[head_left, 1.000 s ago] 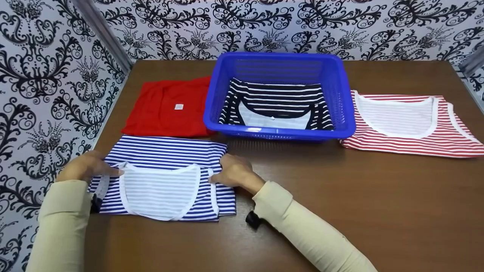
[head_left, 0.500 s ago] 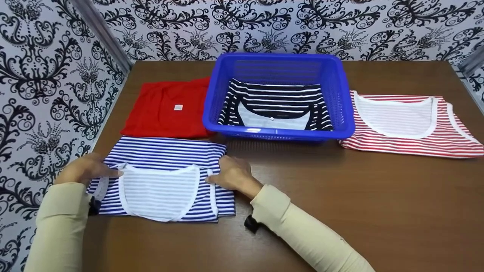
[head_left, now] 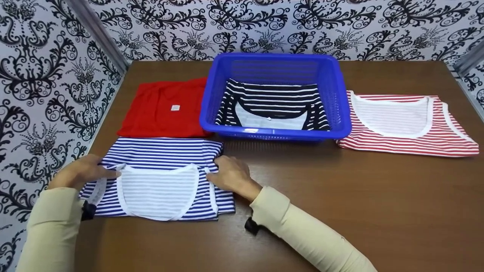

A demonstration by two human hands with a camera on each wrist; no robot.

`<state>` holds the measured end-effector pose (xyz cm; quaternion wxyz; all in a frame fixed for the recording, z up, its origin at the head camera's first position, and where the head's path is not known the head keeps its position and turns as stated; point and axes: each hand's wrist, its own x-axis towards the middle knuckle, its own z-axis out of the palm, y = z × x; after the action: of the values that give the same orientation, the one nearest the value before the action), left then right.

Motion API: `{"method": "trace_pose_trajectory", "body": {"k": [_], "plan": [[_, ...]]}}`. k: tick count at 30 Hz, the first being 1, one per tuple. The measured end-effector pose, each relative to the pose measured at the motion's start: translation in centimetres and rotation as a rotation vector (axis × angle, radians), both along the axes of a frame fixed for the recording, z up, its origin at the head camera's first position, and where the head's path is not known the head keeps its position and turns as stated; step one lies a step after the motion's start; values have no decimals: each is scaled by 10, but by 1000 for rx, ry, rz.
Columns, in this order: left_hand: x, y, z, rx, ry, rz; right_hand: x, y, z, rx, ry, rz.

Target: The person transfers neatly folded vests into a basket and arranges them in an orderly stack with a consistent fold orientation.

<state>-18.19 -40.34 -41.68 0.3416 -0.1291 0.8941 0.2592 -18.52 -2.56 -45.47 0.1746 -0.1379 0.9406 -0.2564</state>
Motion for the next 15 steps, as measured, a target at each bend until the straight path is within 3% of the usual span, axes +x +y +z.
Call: {"method": "trace_pose_trajectory", "body": {"k": [5,15], "plan": [[5,2,2,75,13,17,4,1,0,-40,84,1],[7,0,7,15,7,-55,9,-4,-1,-129,122,-3]]}}
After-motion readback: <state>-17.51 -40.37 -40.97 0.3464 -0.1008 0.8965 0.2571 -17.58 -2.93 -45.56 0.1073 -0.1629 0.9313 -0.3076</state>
